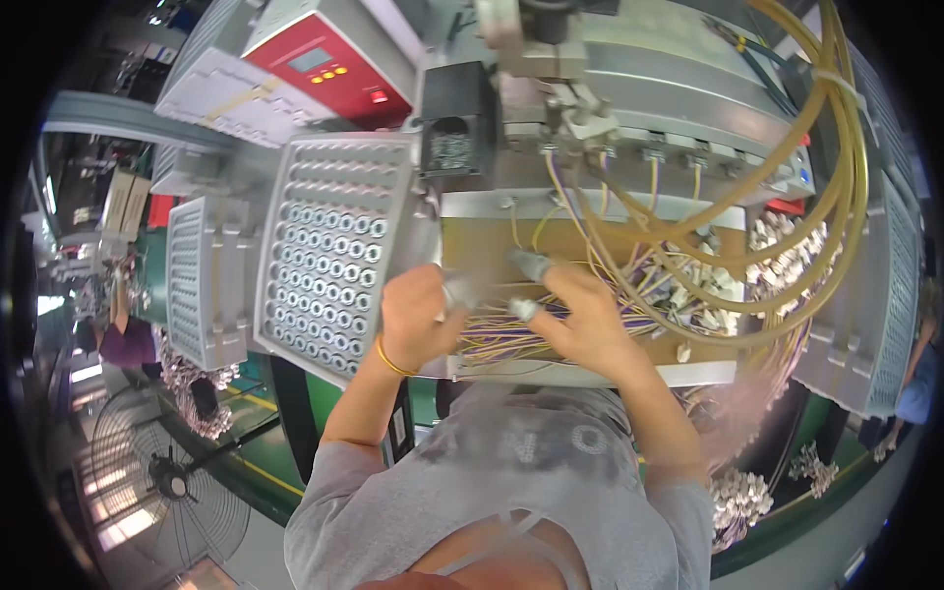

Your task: The person takes metal components from a tray and attaches them onto wire connectors by hand. The person then inserts the wire connectors into a machine, presses a button to operate the machine, and removes the assembled wire harnesses.

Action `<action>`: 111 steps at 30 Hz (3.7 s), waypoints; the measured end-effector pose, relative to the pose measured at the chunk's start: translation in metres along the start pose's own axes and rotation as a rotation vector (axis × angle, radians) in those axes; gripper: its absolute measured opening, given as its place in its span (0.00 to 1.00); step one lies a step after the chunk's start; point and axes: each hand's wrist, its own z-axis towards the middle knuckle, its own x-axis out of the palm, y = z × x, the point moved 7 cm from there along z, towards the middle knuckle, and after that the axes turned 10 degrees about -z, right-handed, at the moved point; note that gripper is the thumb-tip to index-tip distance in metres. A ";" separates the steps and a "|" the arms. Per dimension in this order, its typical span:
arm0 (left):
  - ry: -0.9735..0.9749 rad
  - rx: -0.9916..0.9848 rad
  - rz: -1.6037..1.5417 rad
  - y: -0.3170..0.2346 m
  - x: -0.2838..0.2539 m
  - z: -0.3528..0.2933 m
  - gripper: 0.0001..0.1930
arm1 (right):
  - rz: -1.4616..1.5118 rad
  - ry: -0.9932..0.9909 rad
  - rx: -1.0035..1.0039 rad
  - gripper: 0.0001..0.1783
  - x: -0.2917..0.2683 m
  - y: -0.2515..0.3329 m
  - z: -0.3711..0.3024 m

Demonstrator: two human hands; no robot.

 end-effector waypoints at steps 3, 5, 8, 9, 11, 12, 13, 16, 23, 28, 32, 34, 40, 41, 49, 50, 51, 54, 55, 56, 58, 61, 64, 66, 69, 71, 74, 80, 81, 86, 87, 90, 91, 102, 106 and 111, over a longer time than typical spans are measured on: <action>-0.107 0.121 0.037 -0.016 -0.013 0.006 0.13 | 0.131 0.277 0.124 0.09 0.022 0.000 0.001; -0.022 -0.088 0.118 0.018 -0.026 0.013 0.14 | 0.222 0.274 0.204 0.08 0.018 -0.006 -0.003; -0.397 -0.311 0.422 0.134 -0.105 -0.034 0.13 | 0.400 0.262 0.324 0.04 0.008 -0.006 -0.018; -0.384 -0.726 0.799 0.193 -0.140 -0.071 0.14 | 0.402 0.291 0.344 0.03 0.004 -0.008 -0.024; -0.515 -0.843 1.231 0.236 -0.175 -0.117 0.16 | 0.420 0.308 0.382 0.03 0.002 -0.011 -0.031; -0.545 -0.894 1.210 0.241 -0.182 -0.121 0.17 | 0.419 0.300 0.381 0.03 0.005 -0.011 -0.029; -0.546 -0.889 1.208 0.245 -0.190 -0.123 0.17 | 0.425 0.233 0.396 0.02 0.005 -0.011 -0.027; -0.509 -0.791 0.722 0.221 -0.180 -0.090 0.15 | 0.395 0.171 0.434 0.03 0.005 -0.017 -0.023; -0.540 -0.745 -0.937 0.075 -0.026 -0.023 0.15 | 0.393 0.167 0.470 0.03 0.016 -0.030 -0.011; -0.221 -0.642 -1.224 0.024 0.041 -0.012 0.20 | 0.649 0.130 0.529 0.02 0.011 -0.021 -0.007; -0.217 -0.602 -1.267 0.013 0.049 -0.007 0.21 | 0.586 0.129 0.467 0.02 0.005 -0.023 -0.011; -0.204 -0.575 -1.268 0.008 0.049 -0.004 0.21 | 0.589 0.133 0.476 0.02 0.002 -0.023 -0.012; -0.169 -0.383 -0.942 -0.007 0.041 0.004 0.17 | 0.505 0.122 0.429 0.03 -0.010 -0.017 -0.010; -0.170 -0.386 -0.943 -0.006 0.041 0.004 0.17 | 0.384 0.117 0.331 0.03 -0.015 -0.010 -0.007; -0.283 -0.767 -1.295 0.011 0.062 0.002 0.09 | 0.335 0.156 0.478 0.04 -0.003 -0.022 -0.015; -0.323 -0.733 -1.464 0.010 0.064 0.006 0.10 | 0.329 0.151 0.483 0.04 -0.005 -0.024 -0.015; -0.265 -0.663 -1.452 0.007 0.066 0.010 0.12 | 0.370 0.187 0.484 0.06 -0.006 -0.024 -0.015; -0.128 -0.711 -1.586 -0.002 0.085 0.015 0.14 | 0.430 0.346 0.600 0.09 -0.012 -0.031 -0.016; -0.095 -0.728 -1.644 -0.004 0.096 0.013 0.18 | 0.322 0.309 0.639 0.10 -0.018 -0.040 -0.021; -0.087 -0.717 -1.653 -0.003 0.103 0.008 0.18 | 0.217 0.275 0.673 0.11 -0.024 -0.050 -0.026; 0.139 -0.443 -0.556 0.003 0.110 0.002 0.17 | 0.288 -0.269 0.537 0.08 -0.067 -0.068 -0.028; 0.309 0.011 -0.139 0.001 0.128 -0.021 0.15 | 0.466 -0.740 0.572 0.04 -0.122 -0.121 -0.048; 0.147 0.004 -0.209 -0.013 0.111 0.001 0.11 | 0.569 -0.943 0.655 0.05 -0.129 -0.151 -0.042; 0.107 0.053 -0.224 -0.014 0.106 0.007 0.12 | 0.620 -0.905 0.667 0.07 -0.127 -0.166 -0.039; 0.229 0.059 -0.123 -0.027 0.096 0.015 0.11 | 0.645 -0.899 0.695 0.07 -0.124 -0.183 -0.041; 0.397 -0.456 -0.486 -0.001 0.103 0.004 0.10 | 0.602 -0.897 0.721 0.07 -0.125 -0.178 -0.039; 0.404 -0.597 -0.833 0.020 0.088 -0.009 0.11 | 0.575 -0.923 0.706 0.09 -0.118 -0.166 -0.024; 0.567 -0.654 -0.304 0.036 0.042 -0.007 0.10 | 0.386 -0.659 0.705 0.12 -0.125 -0.177 -0.017; 0.407 -0.656 -0.361 0.047 0.031 -0.005 0.10 | 0.169 -0.543 0.772 0.12 -0.130 -0.174 -0.021; 0.010 -0.692 -0.584 0.065 -0.012 -0.010 0.09 | -0.037 -0.525 0.543 0.07 -0.121 -0.105 -0.057; -0.012 -0.711 -0.554 0.063 -0.013 -0.015 0.09 | -0.204 -0.317 0.596 0.10 -0.099 -0.078 -0.047; -0.087 -0.674 -0.461 0.051 -0.010 -0.012 0.10 | -0.154 -0.150 -0.093 0.13 -0.023 0.000 0.000; -0.071 -0.422 -0.188 0.030 -0.014 0.002 0.12 | -0.074 -0.112 -0.119 0.11 -0.008 0.010 0.006; -0.283 -0.795 1.343 0.238 -0.162 -0.130 0.26 | 0.270 0.250 0.211 0.04 0.005 0.005 0.001; -0.395 -0.929 0.682 0.249 -0.174 -0.125 0.24 | 0.343 0.195 0.319 0.05 0.006 0.002 0.007; -0.710 -0.656 -0.515 0.132 -0.097 -0.050 0.19 | 0.353 0.086 0.342 0.05 0.006 -0.007 0.009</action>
